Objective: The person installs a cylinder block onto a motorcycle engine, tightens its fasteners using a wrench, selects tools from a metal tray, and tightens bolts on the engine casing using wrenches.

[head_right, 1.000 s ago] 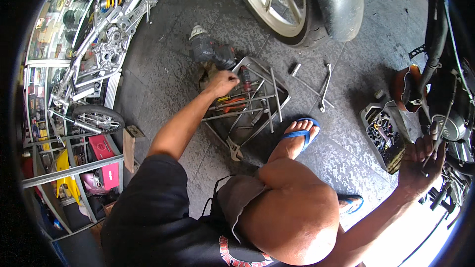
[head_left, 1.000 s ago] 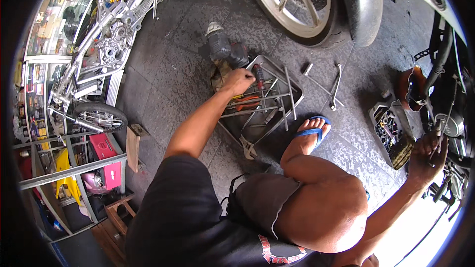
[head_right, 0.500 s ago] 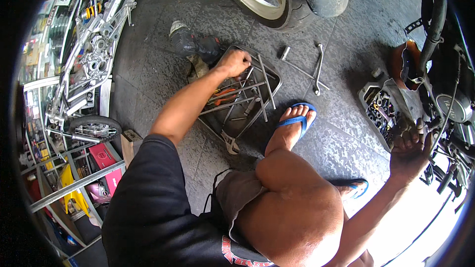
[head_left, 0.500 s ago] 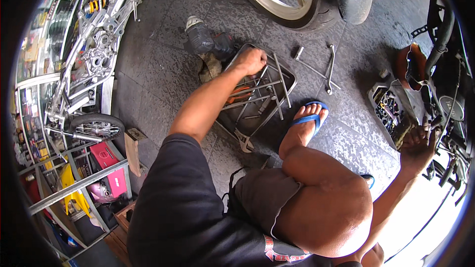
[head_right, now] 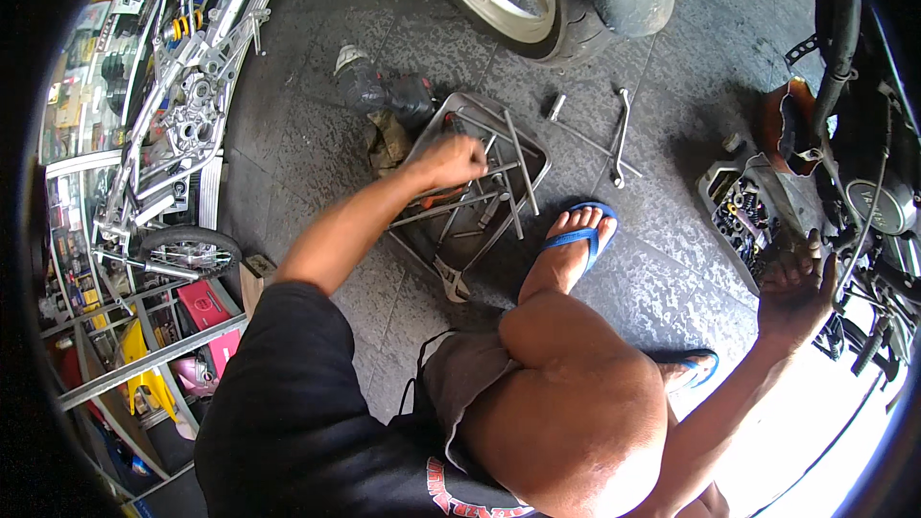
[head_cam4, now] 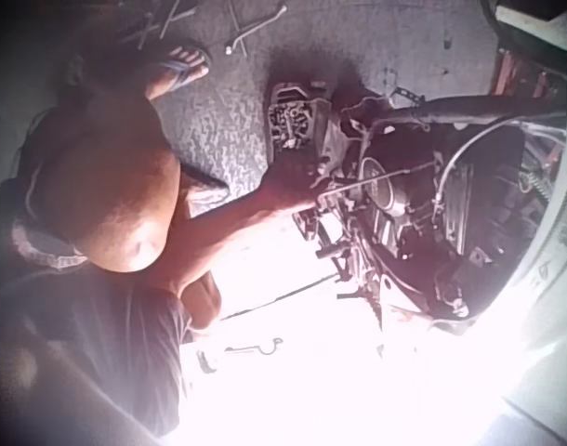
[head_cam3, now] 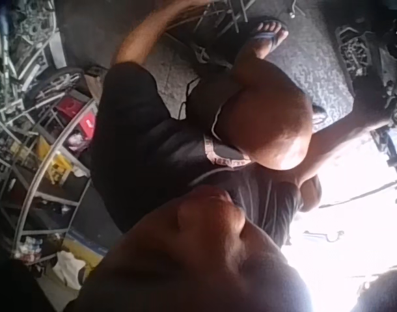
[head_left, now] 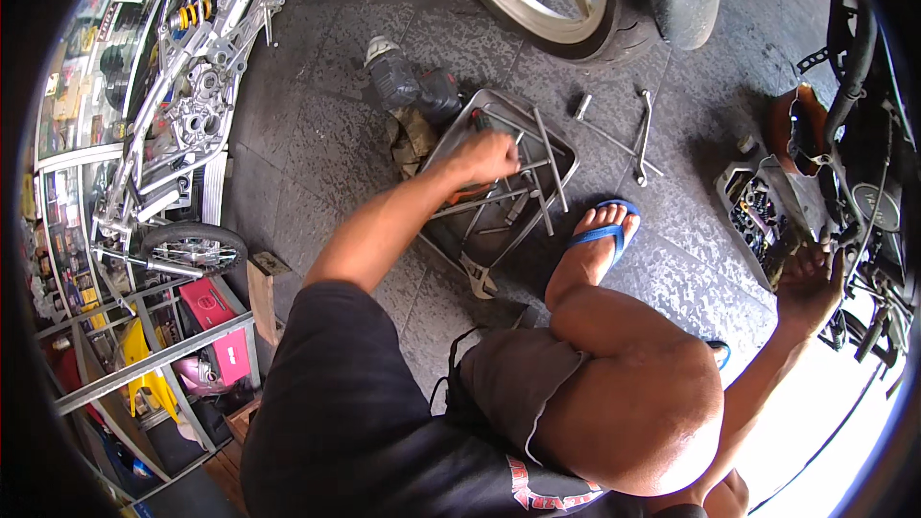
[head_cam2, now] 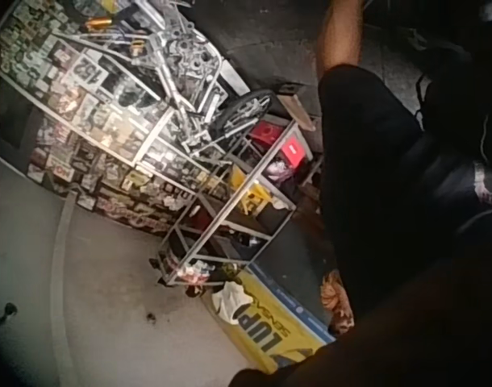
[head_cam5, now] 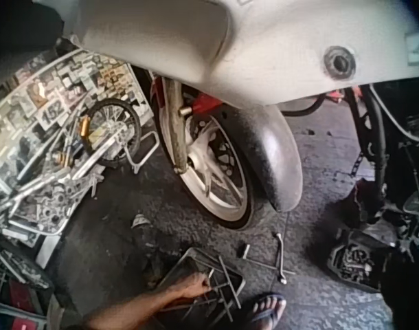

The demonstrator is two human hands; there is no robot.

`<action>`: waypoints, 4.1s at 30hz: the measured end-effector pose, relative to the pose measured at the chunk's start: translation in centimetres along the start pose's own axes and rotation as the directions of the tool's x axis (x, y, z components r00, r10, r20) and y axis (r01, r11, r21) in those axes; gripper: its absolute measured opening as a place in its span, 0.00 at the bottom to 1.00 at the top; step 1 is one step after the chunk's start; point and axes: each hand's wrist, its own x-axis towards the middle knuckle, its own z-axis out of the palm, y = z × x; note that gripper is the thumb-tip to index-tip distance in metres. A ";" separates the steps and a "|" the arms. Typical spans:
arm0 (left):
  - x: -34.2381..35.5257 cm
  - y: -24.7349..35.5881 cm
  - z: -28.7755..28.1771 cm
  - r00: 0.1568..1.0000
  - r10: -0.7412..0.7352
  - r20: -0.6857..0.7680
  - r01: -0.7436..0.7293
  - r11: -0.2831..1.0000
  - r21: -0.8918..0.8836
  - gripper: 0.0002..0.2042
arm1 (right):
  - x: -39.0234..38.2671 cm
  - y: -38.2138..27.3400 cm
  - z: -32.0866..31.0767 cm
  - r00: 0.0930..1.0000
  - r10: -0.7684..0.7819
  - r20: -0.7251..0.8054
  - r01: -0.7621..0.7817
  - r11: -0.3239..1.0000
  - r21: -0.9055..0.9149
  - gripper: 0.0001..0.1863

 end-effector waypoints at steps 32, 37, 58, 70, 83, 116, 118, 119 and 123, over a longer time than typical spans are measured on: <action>-15.1 29.5 -12.9 0.627 -0.109 -0.771 -0.763 -0.289 -0.579 0.15 | -2.6 15.5 3.9 0.957 0.281 0.076 -0.275 0.958 -0.082 0.26; -18.0 33.7 -17.0 0.519 0.305 -0.798 -0.732 -0.324 -0.600 0.28 | -3.7 9.6 5.2 0.993 -0.100 0.068 0.049 0.847 0.530 0.34; -17.5 42.9 -20.4 0.385 0.627 -0.677 -0.688 -0.294 -0.664 0.24 | -5.4 2.2 6.4 0.962 -0.123 0.242 -0.044 0.810 0.585 0.14; -22.8 48.3 -24.5 0.731 0.555 -0.397 -0.608 0.794 -0.008 0.13 | -2.8 -1.5 7.8 0.870 0.056 0.490 -0.468 0.406 0.785 0.15; -6.1 21.8 -6.5 0.667 -0.461 -0.585 -0.530 0.258 -0.808 0.24 | -4.0 -3.1 11.4 0.989 -0.012 0.151 -0.043 0.935 0.353 0.10; -17.8 45.2 -33.6 0.853 0.279 0.442 -0.131 0.933 -0.335 0.24 | -3.4 -6.8 7.6 0.902 -0.107 0.419 -0.331 0.453 0.828 0.14; -16.9 48.3 -34.5 0.786 0.050 0.616 -0.094 0.995 0.040 0.24 | -3.3 -6.9 7.3 0.907 -0.116 0.405 -0.312 0.462 0.830 0.13; -17.8 49.6 -34.7 0.794 0.039 0.606 -0.085 0.995 0.048 0.24 | -3.4 -6.9 7.7 0.899 -0.125 0.420 -0.324 0.456 0.829 0.13; -16.6 50.4 -32.4 0.777 -0.199 0.598 -0.033 0.935 0.354 0.23 | -3.6 -8.2 7.4 0.909 -0.087 0.408 -0.321 0.478 0.818 0.12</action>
